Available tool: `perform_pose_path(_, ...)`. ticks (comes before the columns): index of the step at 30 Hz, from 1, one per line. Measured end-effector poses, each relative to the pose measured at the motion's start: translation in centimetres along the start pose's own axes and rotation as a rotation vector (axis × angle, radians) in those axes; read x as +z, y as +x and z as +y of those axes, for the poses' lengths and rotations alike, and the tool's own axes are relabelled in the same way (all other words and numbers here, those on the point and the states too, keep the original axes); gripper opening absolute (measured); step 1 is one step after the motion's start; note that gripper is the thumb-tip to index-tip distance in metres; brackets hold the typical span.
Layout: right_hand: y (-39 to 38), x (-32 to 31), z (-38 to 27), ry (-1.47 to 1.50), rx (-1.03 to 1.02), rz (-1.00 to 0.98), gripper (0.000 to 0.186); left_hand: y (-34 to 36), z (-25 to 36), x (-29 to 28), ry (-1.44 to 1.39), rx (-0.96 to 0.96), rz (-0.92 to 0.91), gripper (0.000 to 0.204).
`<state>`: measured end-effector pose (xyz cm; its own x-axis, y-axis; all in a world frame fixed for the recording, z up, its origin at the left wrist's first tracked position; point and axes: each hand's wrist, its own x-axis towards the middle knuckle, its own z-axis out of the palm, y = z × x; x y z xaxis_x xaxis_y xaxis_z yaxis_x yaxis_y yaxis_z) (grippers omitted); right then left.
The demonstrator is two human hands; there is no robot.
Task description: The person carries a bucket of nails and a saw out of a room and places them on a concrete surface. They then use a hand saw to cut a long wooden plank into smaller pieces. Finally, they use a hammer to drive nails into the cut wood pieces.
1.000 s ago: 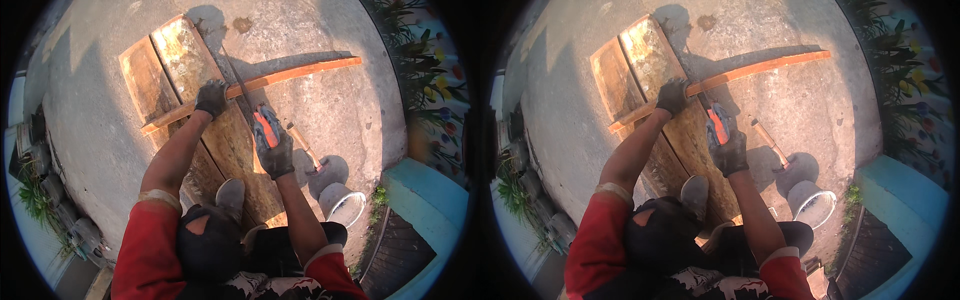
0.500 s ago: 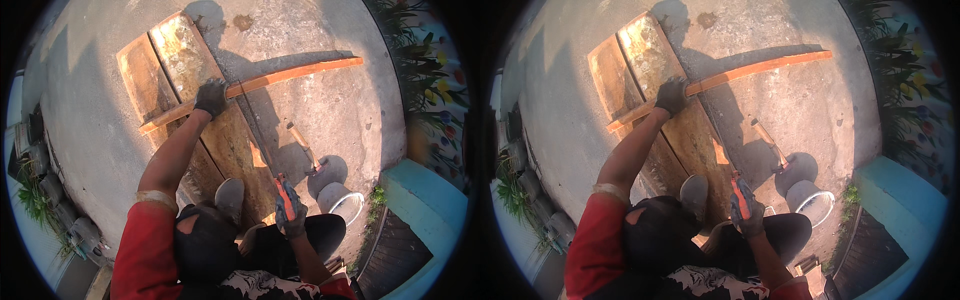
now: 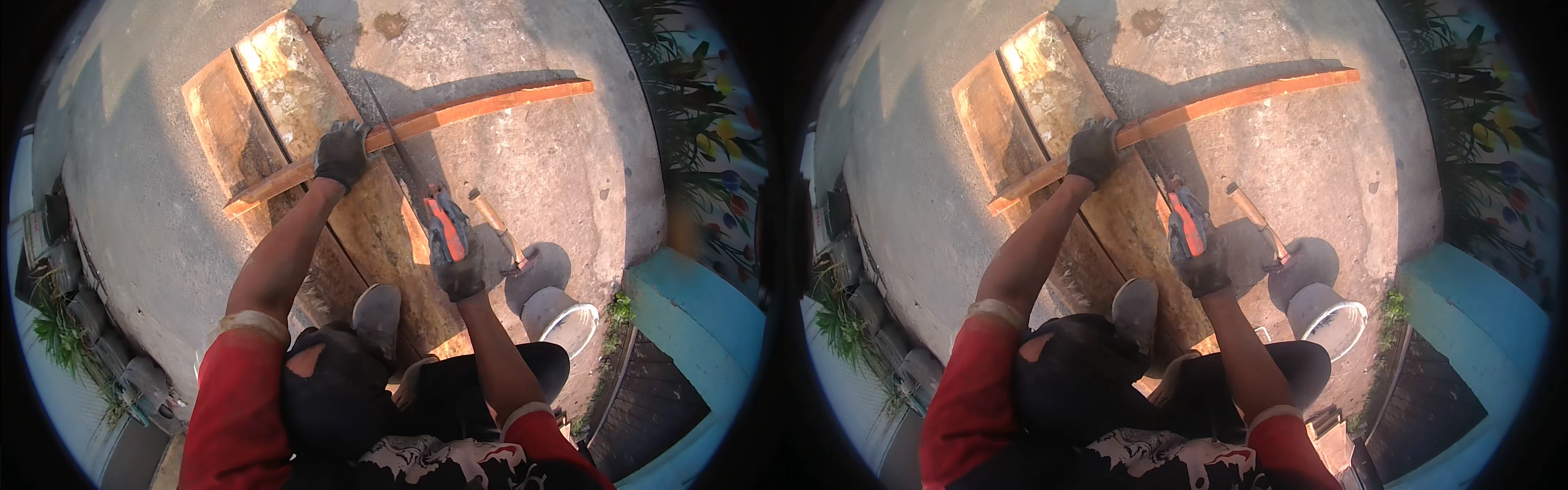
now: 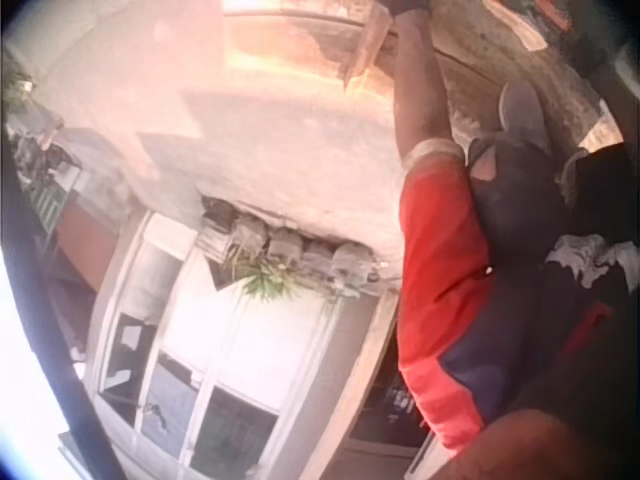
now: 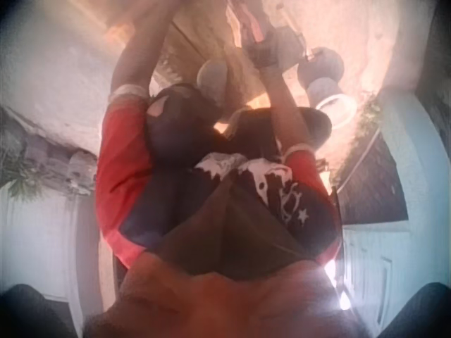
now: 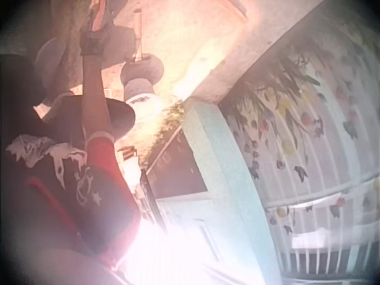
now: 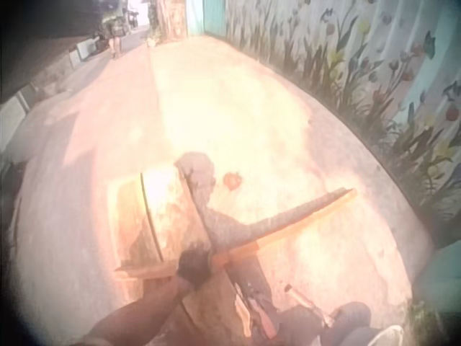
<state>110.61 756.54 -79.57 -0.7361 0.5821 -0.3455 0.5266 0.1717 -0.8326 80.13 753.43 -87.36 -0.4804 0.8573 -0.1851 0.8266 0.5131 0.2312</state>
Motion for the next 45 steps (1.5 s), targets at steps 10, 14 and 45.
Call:
perform_pose_path(10,1.3,-1.3,-5.1,-0.127,0.142,-0.098,0.061,-0.8,0.3,-0.2,0.016,-0.032,-0.002,0.051)
perform_pose_path(14,-3.9,0.1,-1.6,0.027,-0.11,0.074,0.061,-3.1,0.1,1.1,-0.035,-0.014,-0.102,0.05)
perform_pose_path(45,-0.2,-4.0,-9.2,0.389,0.229,-0.269,0.056,-0.7,-2.1,0.5,0.043,-0.009,0.037,0.055)
